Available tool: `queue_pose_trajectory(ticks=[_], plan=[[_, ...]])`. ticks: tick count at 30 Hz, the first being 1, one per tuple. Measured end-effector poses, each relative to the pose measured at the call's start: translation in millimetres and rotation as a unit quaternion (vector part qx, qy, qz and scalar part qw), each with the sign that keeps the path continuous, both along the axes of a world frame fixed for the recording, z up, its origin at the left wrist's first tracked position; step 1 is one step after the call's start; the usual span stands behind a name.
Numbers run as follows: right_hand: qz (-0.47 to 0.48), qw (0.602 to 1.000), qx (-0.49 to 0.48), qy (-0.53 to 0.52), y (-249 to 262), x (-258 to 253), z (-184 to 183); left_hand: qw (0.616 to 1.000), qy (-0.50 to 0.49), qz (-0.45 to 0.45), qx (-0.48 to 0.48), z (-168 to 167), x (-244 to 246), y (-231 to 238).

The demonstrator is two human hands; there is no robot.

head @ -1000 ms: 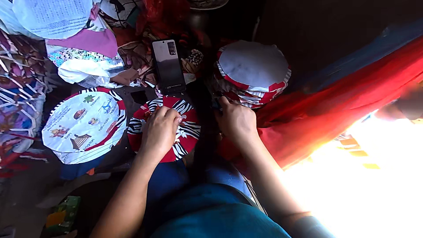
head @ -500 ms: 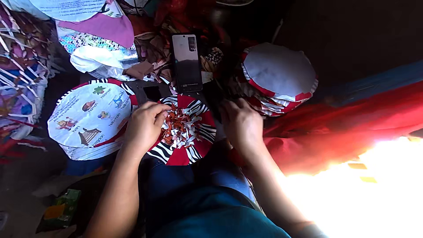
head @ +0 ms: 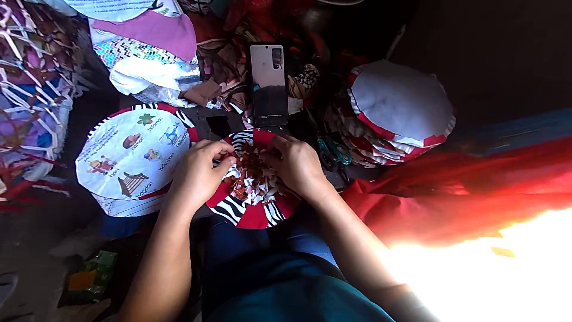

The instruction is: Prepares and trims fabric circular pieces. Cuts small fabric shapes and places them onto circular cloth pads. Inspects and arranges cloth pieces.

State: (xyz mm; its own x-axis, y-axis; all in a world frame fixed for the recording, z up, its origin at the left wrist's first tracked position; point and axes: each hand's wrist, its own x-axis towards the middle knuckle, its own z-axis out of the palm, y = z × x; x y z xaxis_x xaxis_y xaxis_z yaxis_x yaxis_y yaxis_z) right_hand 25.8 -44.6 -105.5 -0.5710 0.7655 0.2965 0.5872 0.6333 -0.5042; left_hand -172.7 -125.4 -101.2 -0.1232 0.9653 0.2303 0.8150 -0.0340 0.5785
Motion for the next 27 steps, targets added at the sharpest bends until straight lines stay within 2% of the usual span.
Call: queue_pose_trajectory(ticks=[5,10,16,21,27], plan=[[0.029,0.999,-0.013,0.009,3,5,6,0.999,0.048,-0.017,0.005,-5,11,13],[0.019,0.998,-0.055,0.016,5,6,10,1.0,0.022,-0.005,0.009,0,14,19],[0.014,0.999,-0.024,0.015,6,4,7,1.0,0.0,0.024,-0.005,9,-3,5],[0.05,0.998,-0.035,0.001,8,-6,0,0.997,0.028,0.027,-0.074,5,1,-9],[0.072,0.996,0.041,0.025,5,-11,-4,0.997,0.039,0.033,-0.062,3,2,-14]])
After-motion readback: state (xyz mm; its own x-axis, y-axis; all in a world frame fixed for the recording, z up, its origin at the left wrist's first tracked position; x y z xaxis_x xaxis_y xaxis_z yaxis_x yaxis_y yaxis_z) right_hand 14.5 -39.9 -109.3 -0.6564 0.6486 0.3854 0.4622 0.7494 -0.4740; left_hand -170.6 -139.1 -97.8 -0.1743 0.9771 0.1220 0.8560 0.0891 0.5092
